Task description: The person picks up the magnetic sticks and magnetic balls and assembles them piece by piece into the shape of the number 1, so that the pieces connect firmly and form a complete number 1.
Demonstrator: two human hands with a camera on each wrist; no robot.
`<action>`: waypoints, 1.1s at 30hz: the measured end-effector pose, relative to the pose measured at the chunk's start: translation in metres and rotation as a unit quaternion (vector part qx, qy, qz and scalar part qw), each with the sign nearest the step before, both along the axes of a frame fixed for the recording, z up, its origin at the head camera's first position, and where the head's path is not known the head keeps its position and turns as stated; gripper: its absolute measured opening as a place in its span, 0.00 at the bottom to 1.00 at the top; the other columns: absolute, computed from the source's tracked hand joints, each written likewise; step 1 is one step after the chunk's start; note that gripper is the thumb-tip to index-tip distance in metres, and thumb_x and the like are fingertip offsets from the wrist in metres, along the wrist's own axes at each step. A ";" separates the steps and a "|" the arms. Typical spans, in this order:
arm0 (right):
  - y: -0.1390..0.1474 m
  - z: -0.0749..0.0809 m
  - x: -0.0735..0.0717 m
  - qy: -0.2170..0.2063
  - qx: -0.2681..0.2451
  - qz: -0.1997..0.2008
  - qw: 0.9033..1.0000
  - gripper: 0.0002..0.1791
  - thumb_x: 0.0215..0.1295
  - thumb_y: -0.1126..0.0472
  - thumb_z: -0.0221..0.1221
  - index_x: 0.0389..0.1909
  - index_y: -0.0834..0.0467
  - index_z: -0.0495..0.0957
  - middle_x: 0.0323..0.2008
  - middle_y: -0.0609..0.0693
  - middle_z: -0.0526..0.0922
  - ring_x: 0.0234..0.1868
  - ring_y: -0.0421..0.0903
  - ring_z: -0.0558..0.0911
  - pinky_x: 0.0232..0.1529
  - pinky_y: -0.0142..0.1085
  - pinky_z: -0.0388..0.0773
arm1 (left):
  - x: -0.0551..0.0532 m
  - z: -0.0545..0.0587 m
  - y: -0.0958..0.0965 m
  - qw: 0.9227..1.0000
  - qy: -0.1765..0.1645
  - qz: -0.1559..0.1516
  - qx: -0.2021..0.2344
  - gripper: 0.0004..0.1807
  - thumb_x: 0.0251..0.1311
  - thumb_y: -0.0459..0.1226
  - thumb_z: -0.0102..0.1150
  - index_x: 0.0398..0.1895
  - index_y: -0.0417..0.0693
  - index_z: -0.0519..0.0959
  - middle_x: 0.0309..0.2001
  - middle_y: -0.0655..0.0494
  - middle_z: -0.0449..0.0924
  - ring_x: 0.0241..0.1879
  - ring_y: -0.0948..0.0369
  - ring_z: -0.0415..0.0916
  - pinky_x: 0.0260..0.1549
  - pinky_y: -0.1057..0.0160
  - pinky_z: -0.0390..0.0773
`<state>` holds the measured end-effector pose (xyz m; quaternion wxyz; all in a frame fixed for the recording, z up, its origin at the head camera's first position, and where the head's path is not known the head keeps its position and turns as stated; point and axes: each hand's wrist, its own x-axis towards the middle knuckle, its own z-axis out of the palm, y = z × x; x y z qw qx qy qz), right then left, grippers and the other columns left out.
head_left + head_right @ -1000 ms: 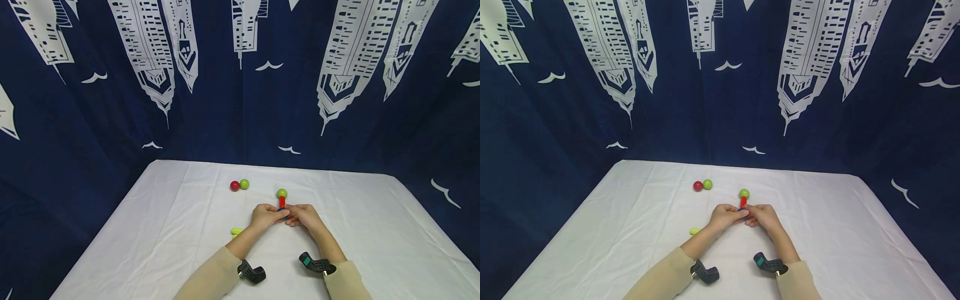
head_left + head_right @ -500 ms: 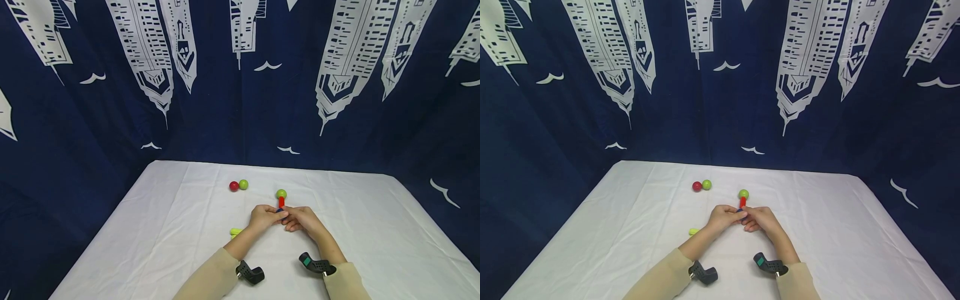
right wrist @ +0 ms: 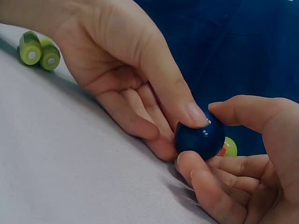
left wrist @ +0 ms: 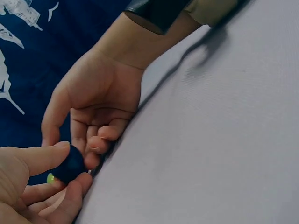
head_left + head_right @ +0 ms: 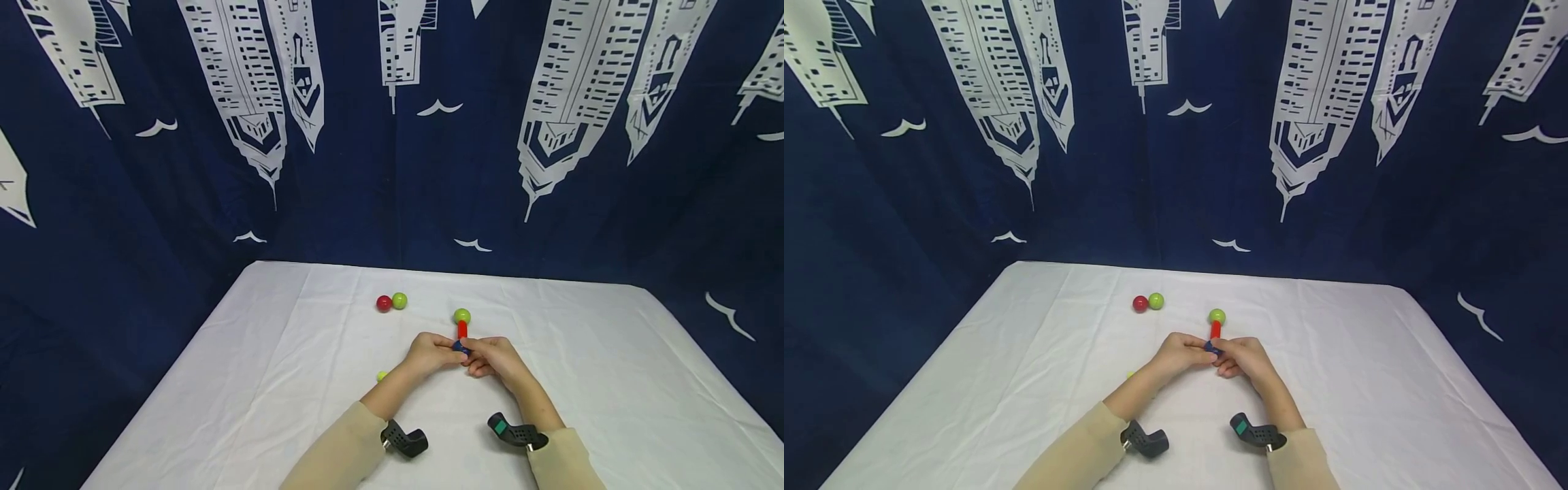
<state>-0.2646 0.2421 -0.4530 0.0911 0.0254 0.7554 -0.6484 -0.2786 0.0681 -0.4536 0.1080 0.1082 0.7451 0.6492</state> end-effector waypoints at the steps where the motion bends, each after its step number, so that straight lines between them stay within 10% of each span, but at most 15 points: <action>1: -0.001 0.000 0.000 -0.001 0.000 -0.004 1.000 0.18 0.66 0.56 0.60 0.34 0.71 0.81 0.20 0.50 0.83 0.17 0.37 0.78 0.21 0.27 0.78 | -0.001 0.002 -0.003 1.000 -0.002 -0.005 -0.003 0.12 0.49 0.28 0.72 0.37 0.29 0.84 0.31 0.46 0.86 0.32 0.63 0.82 0.33 0.68 0.81; 21: -0.003 0.002 -0.001 -0.019 0.000 -0.013 1.000 0.23 0.67 0.54 0.60 0.44 0.75 0.76 0.22 0.51 0.83 0.17 0.38 0.78 0.23 0.28 0.79 | -0.013 0.026 -0.069 0.994 0.010 -0.077 -0.072 0.15 0.51 0.26 0.67 0.44 0.30 0.82 0.34 0.48 0.86 0.34 0.63 0.80 0.37 0.67 0.79; 33: -0.002 0.001 -0.002 -0.015 -0.002 -0.008 1.000 0.22 0.68 0.55 0.59 0.42 0.74 0.77 0.22 0.51 0.83 0.17 0.37 0.78 0.23 0.27 0.79 | -0.006 0.031 -0.113 0.968 0.053 -0.146 -0.199 0.07 0.52 0.29 0.69 0.35 0.36 0.85 0.28 0.57 0.83 0.29 0.67 0.75 0.32 0.70 0.75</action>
